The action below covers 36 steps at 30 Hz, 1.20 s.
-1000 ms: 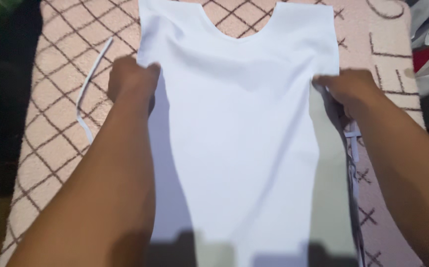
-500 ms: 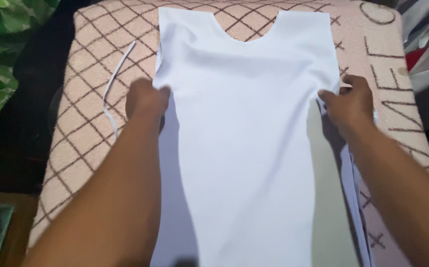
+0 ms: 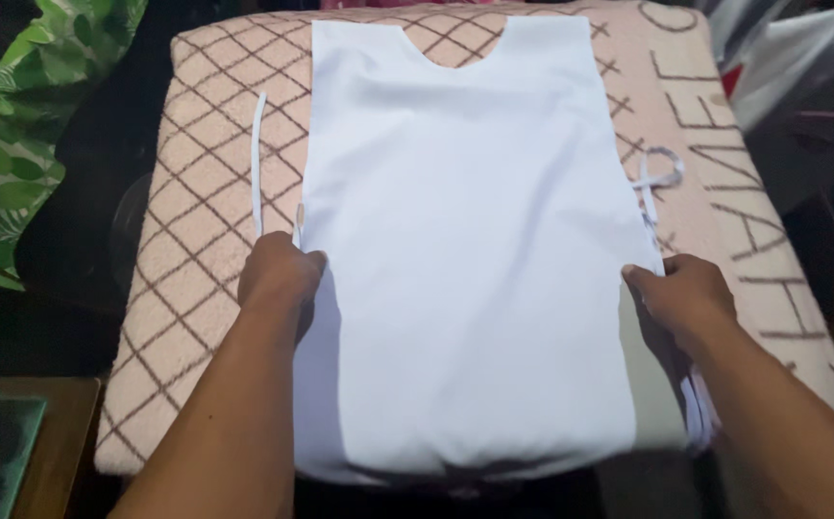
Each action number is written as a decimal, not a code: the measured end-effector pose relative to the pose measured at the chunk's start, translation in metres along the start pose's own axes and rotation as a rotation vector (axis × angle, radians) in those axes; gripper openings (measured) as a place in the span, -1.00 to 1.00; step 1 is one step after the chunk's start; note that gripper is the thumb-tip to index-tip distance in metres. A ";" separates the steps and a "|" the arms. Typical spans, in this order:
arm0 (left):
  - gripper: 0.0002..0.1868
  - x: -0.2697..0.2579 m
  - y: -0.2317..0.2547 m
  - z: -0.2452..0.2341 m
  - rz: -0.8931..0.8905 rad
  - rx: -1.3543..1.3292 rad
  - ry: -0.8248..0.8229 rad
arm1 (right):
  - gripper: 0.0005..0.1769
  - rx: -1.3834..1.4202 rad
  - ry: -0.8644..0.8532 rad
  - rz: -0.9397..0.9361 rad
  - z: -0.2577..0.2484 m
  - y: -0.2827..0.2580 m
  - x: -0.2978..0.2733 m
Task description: The person irons a white sleeveless top on a patterned ironing board. They repeatedly smooth the fabric with their hands, adjust the straps, and use a white electric iron to press the garment. The person places the iron on a nearby surface between passes.
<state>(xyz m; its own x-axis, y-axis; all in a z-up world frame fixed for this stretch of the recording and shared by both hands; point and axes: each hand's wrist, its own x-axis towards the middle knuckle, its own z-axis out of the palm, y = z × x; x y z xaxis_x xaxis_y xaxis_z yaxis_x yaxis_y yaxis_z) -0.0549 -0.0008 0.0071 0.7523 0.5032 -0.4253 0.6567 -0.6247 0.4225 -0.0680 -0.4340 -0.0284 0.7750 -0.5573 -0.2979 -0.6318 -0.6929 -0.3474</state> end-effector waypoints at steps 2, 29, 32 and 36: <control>-0.56 -0.008 -0.007 0.004 0.024 -0.015 0.029 | -0.44 0.091 0.014 0.016 0.000 0.009 -0.005; -0.50 -0.152 -0.004 0.164 1.009 0.163 0.380 | -0.76 0.424 0.051 0.002 -0.001 0.096 0.014; -0.41 -0.201 0.042 0.192 1.185 0.022 0.094 | -0.77 0.528 -0.076 -0.066 -0.004 0.116 0.046; -0.56 -0.244 0.078 0.206 1.172 0.150 -0.075 | -0.74 0.836 0.220 0.142 -0.017 0.129 0.057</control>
<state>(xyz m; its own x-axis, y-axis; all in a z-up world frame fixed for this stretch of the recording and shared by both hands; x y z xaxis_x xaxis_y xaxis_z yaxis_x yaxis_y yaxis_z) -0.1982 -0.2952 -0.0213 0.8826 -0.4569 0.1110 -0.4486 -0.7475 0.4900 -0.1047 -0.5629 -0.0746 0.6186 -0.7484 -0.2393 -0.4577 -0.0956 -0.8840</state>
